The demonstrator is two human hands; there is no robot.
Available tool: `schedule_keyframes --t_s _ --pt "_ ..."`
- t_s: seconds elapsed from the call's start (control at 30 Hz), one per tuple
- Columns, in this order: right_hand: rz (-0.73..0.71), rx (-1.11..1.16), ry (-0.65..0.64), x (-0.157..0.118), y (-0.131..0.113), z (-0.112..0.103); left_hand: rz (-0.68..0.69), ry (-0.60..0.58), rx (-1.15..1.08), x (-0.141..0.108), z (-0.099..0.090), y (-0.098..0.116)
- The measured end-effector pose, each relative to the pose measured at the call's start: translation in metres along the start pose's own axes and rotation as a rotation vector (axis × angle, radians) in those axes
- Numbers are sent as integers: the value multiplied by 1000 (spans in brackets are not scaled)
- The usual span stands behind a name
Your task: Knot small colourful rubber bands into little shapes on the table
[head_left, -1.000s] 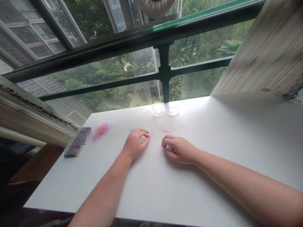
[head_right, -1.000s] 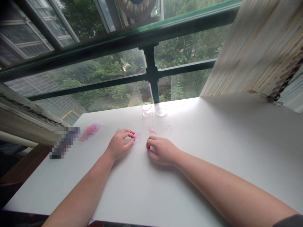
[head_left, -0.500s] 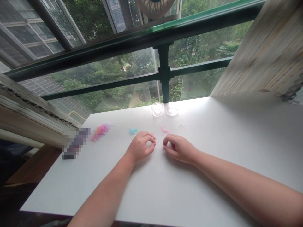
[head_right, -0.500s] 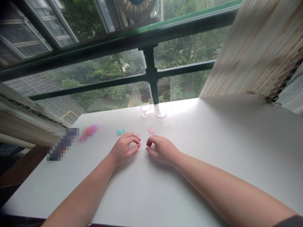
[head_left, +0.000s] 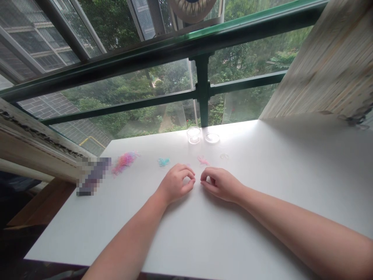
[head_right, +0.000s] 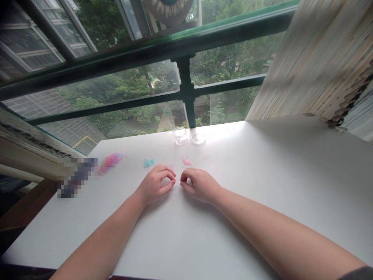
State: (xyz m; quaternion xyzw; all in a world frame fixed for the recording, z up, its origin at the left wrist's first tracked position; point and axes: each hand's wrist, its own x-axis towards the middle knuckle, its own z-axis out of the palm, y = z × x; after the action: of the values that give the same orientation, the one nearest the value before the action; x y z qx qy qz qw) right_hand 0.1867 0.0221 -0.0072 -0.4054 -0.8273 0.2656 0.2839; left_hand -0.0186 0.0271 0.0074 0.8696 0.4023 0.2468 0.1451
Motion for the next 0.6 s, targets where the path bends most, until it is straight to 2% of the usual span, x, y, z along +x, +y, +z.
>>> schedule_keyframes --t_s 0.6 --pt "-4 13 -9 -1 2 2 66 -24 -41 0 2 2"
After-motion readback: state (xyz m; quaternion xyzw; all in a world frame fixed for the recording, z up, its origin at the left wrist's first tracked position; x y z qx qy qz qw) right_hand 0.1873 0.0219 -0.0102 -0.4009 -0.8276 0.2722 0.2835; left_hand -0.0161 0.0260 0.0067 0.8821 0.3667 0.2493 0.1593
